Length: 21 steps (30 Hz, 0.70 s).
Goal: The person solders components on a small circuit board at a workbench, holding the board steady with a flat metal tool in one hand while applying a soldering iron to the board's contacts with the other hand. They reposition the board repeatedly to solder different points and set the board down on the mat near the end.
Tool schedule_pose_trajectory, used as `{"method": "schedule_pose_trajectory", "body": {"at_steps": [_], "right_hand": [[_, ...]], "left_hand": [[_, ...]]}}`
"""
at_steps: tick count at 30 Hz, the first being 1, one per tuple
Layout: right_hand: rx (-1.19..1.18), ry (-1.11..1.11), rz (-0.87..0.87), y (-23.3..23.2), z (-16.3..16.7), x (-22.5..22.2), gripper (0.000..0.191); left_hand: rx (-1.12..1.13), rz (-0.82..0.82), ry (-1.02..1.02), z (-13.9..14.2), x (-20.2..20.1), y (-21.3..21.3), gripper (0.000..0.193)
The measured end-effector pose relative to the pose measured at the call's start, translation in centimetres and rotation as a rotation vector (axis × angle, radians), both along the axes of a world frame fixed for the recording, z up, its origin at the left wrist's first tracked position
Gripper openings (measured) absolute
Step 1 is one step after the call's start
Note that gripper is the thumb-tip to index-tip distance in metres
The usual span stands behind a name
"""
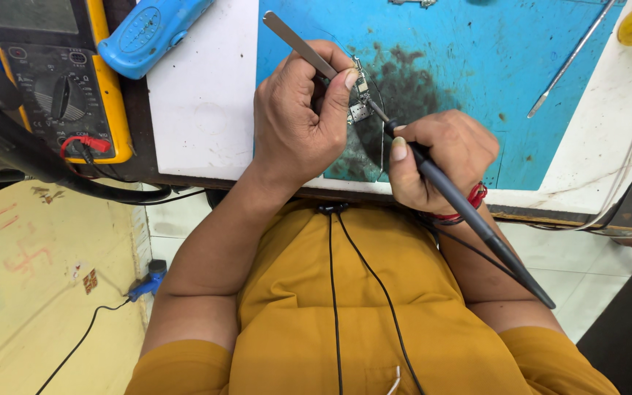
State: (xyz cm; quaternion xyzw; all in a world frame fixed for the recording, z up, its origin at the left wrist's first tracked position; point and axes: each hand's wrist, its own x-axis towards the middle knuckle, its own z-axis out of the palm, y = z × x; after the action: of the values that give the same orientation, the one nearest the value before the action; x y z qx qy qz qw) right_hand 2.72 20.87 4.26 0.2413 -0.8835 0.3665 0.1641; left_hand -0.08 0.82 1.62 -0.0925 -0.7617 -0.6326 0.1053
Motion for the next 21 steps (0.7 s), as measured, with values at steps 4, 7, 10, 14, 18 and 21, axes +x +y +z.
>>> {"method": "schedule_pose_trajectory", "body": {"at_steps": [4, 7, 10, 14, 18, 21], "right_hand": [[0.0, 0.004, -0.02, 0.01, -0.01, 0.01, 0.008], [0.017, -0.01, 0.004, 0.06, 0.1, 0.06, 0.007], [-0.002, 0.0, -0.009, 0.02, 0.06, -0.06, 0.008], [-0.004, 0.0, 0.007, -0.01, 0.08, -0.08, 0.007], [0.005, -0.005, -0.005, 0.01, 0.15, -0.03, 0.007], [0.011, -0.007, 0.012, 0.03, 0.19, 0.0, 0.007]], "left_hand": [[0.004, 0.004, -0.007, -0.06, 0.03, 0.04, 0.007], [0.0, 0.002, -0.003, -0.11, -0.01, 0.03, 0.007], [0.001, 0.003, -0.004, -0.09, 0.03, 0.05, 0.007], [0.006, 0.0, -0.006, -0.07, 0.03, 0.0, 0.007], [0.004, 0.0, -0.006, -0.05, 0.03, 0.0, 0.007], [0.009, 0.003, -0.003, -0.03, 0.04, 0.04, 0.007]]}}
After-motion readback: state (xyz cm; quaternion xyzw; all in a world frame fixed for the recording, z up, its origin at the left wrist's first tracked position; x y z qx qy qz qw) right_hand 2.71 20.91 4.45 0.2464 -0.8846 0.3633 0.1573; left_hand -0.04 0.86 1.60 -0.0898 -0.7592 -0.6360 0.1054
